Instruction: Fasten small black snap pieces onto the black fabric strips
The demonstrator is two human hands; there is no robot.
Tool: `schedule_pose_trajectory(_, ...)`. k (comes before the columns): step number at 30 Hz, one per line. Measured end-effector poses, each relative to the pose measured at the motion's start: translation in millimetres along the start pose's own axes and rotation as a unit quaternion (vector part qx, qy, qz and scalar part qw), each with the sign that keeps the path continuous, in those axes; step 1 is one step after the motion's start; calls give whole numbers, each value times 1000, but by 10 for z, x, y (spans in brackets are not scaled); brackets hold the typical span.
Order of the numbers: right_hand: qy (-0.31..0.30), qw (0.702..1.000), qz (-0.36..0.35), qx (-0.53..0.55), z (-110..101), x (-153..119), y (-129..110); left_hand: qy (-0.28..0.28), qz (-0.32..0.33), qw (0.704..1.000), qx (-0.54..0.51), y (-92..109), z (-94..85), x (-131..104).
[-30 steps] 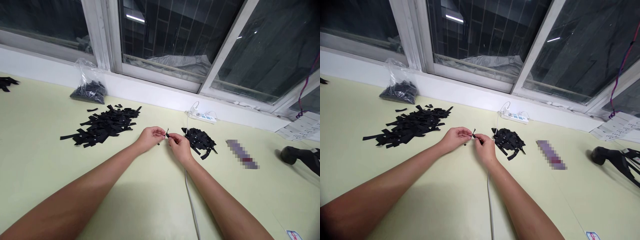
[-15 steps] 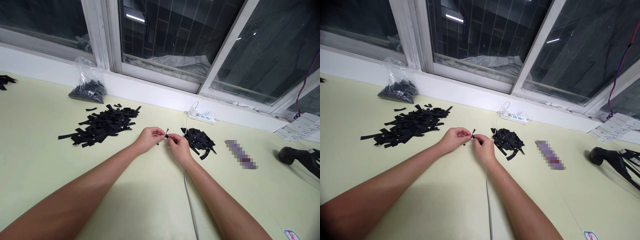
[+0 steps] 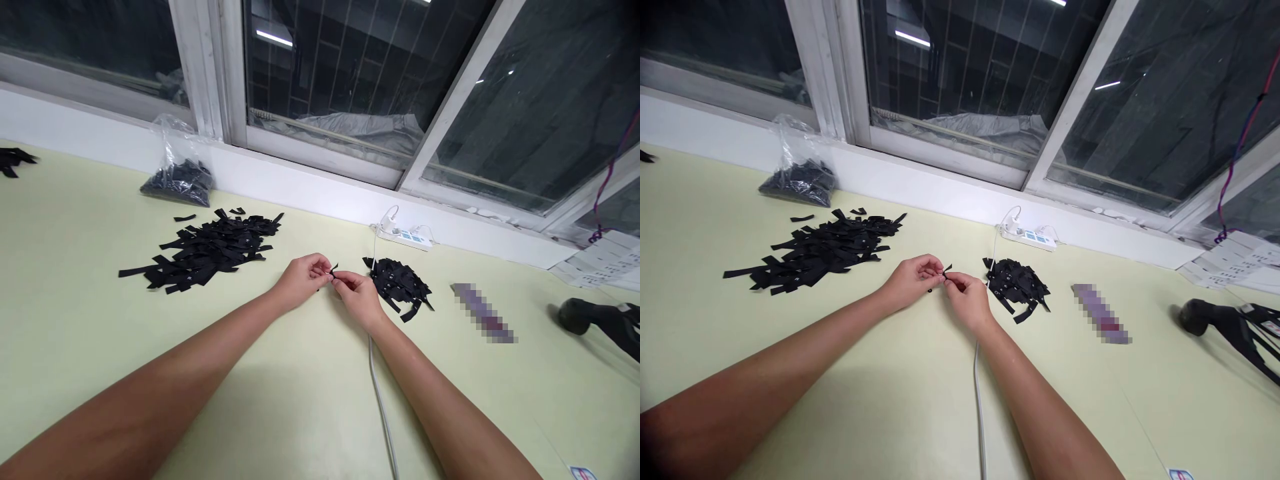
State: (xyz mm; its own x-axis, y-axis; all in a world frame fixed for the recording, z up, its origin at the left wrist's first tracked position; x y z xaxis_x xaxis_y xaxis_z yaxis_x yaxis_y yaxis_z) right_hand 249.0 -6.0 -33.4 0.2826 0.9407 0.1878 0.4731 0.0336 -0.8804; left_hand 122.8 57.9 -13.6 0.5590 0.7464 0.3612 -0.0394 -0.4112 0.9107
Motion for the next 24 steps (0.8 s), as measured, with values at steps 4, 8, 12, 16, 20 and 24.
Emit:
schedule_pose_trajectory(4,-7,1000,5,8,4,-8,-20,-25,85,992,88,196,26,-30)
schedule_pose_trajectory(8,-9,1000,6,13,4,-11,-21,-64,157,964,203,338,93,-85)
schedule_pose_trajectory(12,-15,1000,-11,-11,11,-21,-62,-79,204,936,277,414,139,-123)
schedule_pose_trajectory(16,-24,999,-30,-18,28,-23,-91,-94,220,924,299,428,174,-124)
schedule_pose_trajectory(20,-23,999,-34,-26,25,-15,-92,-110,220,912,329,427,212,-119)
schedule_pose_trajectory(24,-29,999,-28,-28,31,-17,-94,-123,225,897,361,439,255,-124)
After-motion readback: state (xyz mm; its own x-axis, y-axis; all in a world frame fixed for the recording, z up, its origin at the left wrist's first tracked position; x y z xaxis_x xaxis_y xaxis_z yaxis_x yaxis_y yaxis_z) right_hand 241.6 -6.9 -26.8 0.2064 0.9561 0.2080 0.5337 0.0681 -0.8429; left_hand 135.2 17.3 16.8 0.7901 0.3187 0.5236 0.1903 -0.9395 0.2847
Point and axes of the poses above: each hand's wrist, its own x-axis towards the middle knuckle, its own z-axis out of the palm, y = z × x, the point moved 10 cm from there along x, towards the middle knuckle, and after that the axes turned 5 degrees about -x, right-handed, at the moved point
